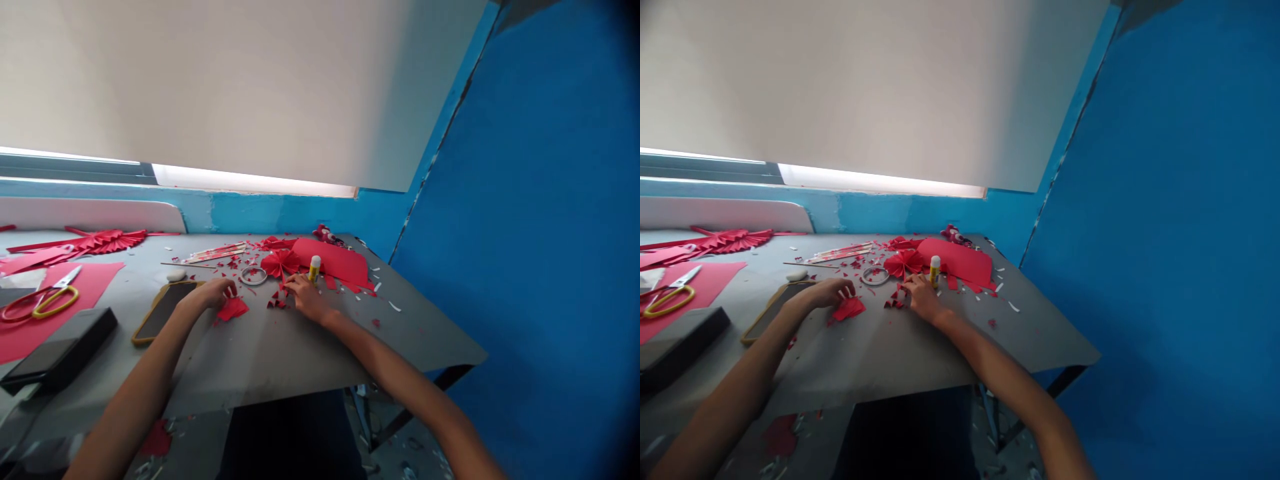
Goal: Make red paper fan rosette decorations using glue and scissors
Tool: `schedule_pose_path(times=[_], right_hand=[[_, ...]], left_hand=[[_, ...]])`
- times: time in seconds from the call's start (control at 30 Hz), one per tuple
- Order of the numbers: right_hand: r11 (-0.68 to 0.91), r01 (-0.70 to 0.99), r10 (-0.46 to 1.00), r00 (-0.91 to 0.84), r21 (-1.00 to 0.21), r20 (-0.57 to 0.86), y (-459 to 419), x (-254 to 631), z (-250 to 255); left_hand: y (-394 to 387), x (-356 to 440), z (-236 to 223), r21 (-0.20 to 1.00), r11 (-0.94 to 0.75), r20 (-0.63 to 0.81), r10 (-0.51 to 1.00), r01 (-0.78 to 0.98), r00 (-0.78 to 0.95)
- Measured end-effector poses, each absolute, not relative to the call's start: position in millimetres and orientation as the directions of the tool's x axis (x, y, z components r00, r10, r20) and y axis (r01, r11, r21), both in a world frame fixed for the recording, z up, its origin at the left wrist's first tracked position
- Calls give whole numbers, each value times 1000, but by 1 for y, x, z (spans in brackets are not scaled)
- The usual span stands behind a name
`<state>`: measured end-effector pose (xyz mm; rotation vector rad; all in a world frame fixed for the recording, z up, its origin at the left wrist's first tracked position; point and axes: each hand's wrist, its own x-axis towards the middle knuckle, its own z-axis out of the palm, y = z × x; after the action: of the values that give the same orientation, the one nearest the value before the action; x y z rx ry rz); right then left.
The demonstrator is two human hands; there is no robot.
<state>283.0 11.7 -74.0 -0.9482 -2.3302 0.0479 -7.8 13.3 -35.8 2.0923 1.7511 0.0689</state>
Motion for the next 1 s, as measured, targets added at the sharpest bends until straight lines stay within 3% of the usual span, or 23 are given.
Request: schedule_pose_path(times=[0.4, 0.6, 0.9, 1.0], right_hand=[[753, 574, 645, -543, -322, 538, 8, 282, -71], [762, 568, 636, -559, -313, 532, 10, 283, -73], [766, 496, 636, -494, -409, 593, 4, 276, -68], [774, 422, 632, -474, -472, 613, 3, 273, -66]], left_hand=[[14, -11, -32, 279, -237, -106, 956, 931, 275], [11, -2, -23, 569, -342, 52, 923, 748, 382], [5, 18, -20, 633, -479, 291, 875, 609, 386], [4, 31, -23, 734, -416, 300, 907, 537, 294]])
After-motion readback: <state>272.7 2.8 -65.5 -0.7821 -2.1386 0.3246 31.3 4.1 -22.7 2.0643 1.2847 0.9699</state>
